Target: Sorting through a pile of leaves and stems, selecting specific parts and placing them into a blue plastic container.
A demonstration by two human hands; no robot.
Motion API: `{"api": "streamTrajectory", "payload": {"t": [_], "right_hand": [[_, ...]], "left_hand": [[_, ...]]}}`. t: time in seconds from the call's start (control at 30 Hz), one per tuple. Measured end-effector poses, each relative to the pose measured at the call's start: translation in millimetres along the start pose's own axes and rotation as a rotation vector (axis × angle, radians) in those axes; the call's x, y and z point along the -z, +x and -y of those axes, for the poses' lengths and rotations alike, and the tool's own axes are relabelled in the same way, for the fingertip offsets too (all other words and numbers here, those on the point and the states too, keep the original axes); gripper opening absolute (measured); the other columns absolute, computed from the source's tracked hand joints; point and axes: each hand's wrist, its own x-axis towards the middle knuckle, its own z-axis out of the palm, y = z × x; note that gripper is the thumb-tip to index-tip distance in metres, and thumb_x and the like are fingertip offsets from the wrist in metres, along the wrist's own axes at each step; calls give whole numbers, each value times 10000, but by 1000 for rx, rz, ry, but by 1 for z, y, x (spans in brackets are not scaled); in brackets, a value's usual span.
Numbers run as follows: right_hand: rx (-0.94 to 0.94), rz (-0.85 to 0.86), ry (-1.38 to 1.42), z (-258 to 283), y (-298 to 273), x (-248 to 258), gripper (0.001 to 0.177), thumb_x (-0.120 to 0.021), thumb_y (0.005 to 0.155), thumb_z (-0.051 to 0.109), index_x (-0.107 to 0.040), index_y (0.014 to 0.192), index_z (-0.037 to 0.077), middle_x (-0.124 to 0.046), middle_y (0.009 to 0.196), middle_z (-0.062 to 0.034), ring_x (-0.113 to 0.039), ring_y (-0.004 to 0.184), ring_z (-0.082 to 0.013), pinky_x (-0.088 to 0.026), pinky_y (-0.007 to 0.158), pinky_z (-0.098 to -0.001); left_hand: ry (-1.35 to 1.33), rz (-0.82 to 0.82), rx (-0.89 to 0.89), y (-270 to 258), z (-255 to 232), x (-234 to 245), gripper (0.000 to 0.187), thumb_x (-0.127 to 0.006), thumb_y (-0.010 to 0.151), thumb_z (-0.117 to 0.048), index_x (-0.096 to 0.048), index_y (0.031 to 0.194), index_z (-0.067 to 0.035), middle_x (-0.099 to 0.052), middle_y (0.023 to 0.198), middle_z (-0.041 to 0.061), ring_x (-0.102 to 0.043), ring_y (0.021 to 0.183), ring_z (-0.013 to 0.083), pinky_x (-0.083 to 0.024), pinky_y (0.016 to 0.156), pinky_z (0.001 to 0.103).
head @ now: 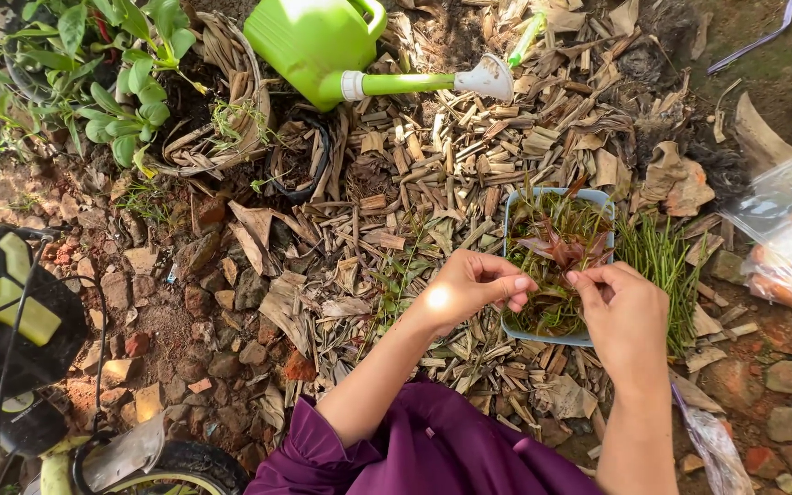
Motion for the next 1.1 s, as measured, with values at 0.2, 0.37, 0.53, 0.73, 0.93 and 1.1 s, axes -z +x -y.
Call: {"api": "streamTrajectory", "payload": {"t": [0.2,0.37,0.53,0.73,0.93,1.1], "right_hand": [[-224,266,-295,11,-1,10,355,-849,843,365,-825,999,47,-741,770,-146,-655,626,-218,-494,678,-323],[-229,300,146,23,-10,-3,288,-819,840,244,-790,1031,30,-753,760,-90,-636,652,-114,-500,588,-277],[-180,298,298,20,-14,-9,180,-773,852,84,-788,1010,-1,-772,762,-43,-657,654,-64,-519,590,-222],[-191,-21,208,-8,-2,20,132,-743,943,50,-780,1060,3,-752,851,-54,-631,682,-67,-489,602,-213],[-157,-180,-178,-75,-1,44,182,-789,1024,182,-793,1094,14,-752,862,-116,-690,757,-180,-539,759,-327],[-219,-109,-372,-59,3,46,415,-852,938,328,-782,1272,90,-715,734,-176,-685,718,-301,-530,799,-426]], "left_hand": [[-14,-142,-165,1,-1,-2,225,-739,978,-152,-748,1087,45,-783,1008,93,-723,944,98,-577,914,254],[-61,-216,-165,4,7,-3,235,-739,993,-146,-748,1096,65,-782,1004,122,-681,878,121,-521,796,268],[-106,-210,-166,3,-4,-5,265,-737,987,-146,-734,1140,71,-782,1031,135,-709,909,142,-563,812,280],[-26,-239,-144,-4,-13,9,428,-750,926,-135,-646,1311,19,-755,1150,108,-712,1036,128,-579,926,266],[494,-517,-62,-12,-2,52,316,-769,896,-143,-732,1179,-8,-788,1009,89,-731,884,142,-603,817,281],[1008,-747,116,-22,29,88,193,-777,888,-152,-763,1027,-18,-776,905,161,-762,833,284,-599,789,370]]}}
